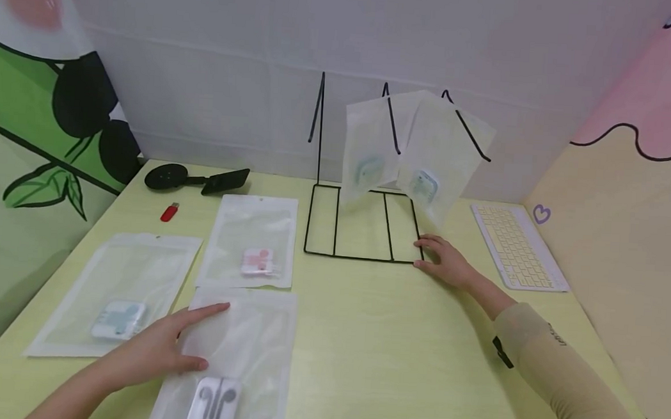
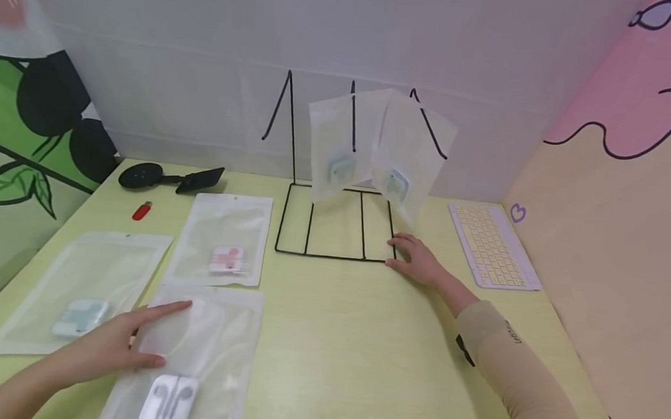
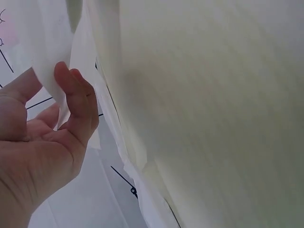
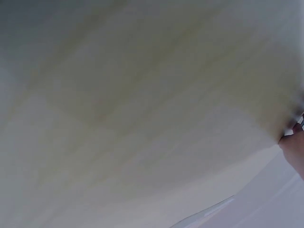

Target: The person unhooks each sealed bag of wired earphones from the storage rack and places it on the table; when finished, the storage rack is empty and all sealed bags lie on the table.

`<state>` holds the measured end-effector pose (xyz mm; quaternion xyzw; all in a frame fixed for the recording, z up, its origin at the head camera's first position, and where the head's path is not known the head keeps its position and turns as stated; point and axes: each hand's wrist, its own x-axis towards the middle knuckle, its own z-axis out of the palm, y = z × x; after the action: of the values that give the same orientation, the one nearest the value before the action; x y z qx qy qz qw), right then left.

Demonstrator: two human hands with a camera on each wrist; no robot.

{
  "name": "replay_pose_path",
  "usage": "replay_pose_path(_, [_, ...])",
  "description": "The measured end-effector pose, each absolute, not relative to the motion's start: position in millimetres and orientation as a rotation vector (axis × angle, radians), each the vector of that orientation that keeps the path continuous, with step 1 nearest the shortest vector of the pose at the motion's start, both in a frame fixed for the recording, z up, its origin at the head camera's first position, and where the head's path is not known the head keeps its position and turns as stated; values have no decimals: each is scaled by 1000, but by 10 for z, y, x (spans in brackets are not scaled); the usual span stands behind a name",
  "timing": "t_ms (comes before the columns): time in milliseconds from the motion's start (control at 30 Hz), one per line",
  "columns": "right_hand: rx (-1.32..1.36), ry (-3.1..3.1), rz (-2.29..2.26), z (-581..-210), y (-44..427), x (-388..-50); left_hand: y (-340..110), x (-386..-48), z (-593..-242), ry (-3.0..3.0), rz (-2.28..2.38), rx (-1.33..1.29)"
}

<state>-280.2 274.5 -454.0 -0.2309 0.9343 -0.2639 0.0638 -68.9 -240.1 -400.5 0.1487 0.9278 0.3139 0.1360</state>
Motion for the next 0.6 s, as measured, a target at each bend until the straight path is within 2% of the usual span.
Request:
replay_pose_path(333, [-695, 2822, -811, -4533, 2756, -2807, -2532, -737, -4013, 2605, 796, 502])
replay_pose_path(600, [-711, 2816, -813, -4531, 2743, -2788, -2509, -774, -3971, 2536, 732, 274])
